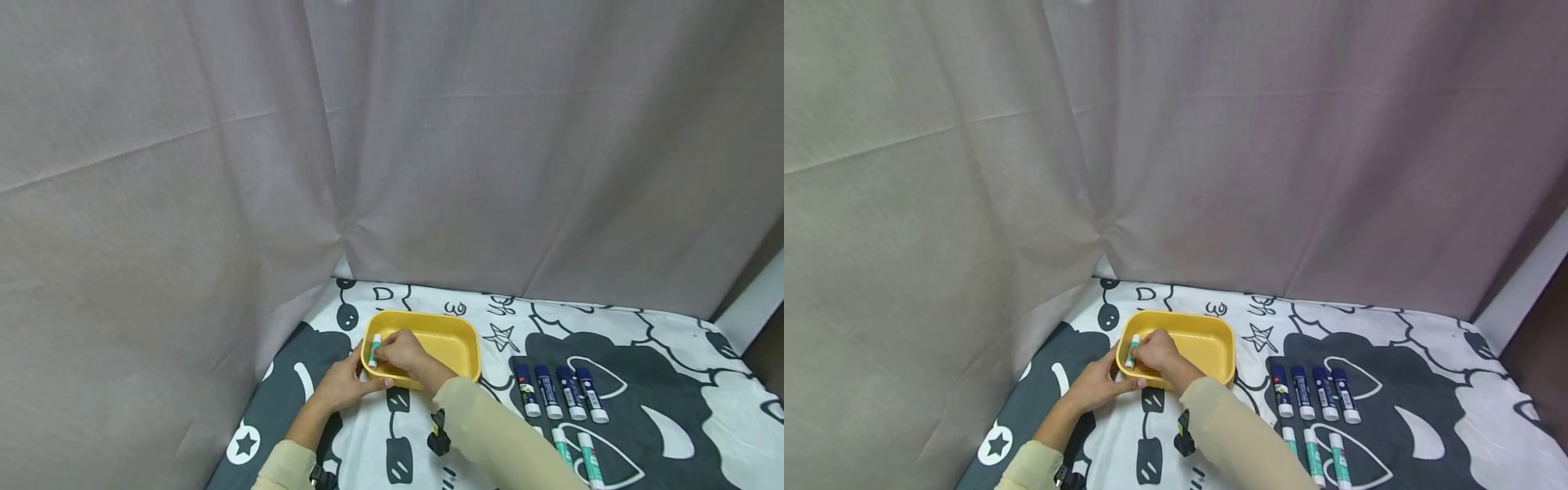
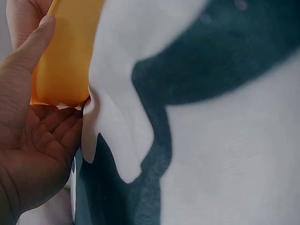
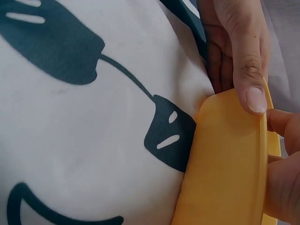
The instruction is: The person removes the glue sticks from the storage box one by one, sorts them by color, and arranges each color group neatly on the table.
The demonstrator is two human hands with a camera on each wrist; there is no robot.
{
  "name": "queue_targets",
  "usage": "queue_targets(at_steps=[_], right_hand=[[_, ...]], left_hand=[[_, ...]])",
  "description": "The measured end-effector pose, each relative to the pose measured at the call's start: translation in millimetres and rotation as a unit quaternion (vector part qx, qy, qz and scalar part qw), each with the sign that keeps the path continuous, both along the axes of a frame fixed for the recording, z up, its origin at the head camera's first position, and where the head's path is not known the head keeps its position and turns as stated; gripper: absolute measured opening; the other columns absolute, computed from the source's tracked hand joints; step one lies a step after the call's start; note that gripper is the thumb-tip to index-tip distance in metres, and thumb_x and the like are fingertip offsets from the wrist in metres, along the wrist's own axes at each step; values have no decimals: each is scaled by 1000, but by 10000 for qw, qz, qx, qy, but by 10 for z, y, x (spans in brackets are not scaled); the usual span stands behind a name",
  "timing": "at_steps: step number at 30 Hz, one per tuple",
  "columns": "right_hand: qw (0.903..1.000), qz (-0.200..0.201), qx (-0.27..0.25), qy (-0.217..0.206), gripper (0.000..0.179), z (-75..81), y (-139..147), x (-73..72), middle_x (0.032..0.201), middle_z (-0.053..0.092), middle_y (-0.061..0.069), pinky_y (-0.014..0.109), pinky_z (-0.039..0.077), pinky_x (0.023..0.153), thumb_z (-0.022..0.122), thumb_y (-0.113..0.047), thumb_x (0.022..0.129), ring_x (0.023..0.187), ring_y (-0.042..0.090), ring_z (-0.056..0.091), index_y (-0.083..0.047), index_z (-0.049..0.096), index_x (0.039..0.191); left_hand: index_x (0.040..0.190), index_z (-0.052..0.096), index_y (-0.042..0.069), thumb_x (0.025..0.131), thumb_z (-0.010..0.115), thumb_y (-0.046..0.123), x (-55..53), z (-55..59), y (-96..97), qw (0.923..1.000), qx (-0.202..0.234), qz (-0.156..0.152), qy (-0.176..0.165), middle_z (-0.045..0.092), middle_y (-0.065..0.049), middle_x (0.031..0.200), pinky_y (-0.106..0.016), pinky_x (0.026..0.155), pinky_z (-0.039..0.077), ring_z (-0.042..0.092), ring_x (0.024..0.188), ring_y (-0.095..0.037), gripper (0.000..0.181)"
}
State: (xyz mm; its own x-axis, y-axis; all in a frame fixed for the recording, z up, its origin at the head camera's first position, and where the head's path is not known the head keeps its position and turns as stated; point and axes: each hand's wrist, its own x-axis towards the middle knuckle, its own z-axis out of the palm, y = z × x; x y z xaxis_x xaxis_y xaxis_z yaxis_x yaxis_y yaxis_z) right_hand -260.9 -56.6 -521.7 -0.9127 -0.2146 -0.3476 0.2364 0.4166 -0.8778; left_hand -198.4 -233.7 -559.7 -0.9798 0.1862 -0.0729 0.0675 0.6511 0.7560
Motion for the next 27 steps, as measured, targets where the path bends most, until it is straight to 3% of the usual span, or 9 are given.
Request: queue_targets(at_steps=[8,19,27], right_hand=[[9981,-334,-476,-214,23,-2,-11,28,103,76,15,31,67,80,81,-8,99,86,22,77,6,72,116],[9911,-364,-1156,-544,29,-4,-8,20,105,77,16,35,68,88,78,-6,101,88,20,77,9,70,124],[9873,-440,-1297,-801,27,-15,-11,-7,107,77,16,33,68,86,77,-7,103,86,18,78,8,72,125]], left_hand=[[178,24,29,86,82,76,3,-1,16,10000,-31,42,-24,59,-19,163,-64,120,49,60,149,-42,119],[179,22,29,86,82,77,-6,-17,1,9999,25,109,-104,57,-21,165,-62,122,48,57,151,-41,120],[178,23,27,87,82,76,2,-8,-4,9998,51,127,-112,58,-22,163,-64,120,49,59,149,-42,119]])
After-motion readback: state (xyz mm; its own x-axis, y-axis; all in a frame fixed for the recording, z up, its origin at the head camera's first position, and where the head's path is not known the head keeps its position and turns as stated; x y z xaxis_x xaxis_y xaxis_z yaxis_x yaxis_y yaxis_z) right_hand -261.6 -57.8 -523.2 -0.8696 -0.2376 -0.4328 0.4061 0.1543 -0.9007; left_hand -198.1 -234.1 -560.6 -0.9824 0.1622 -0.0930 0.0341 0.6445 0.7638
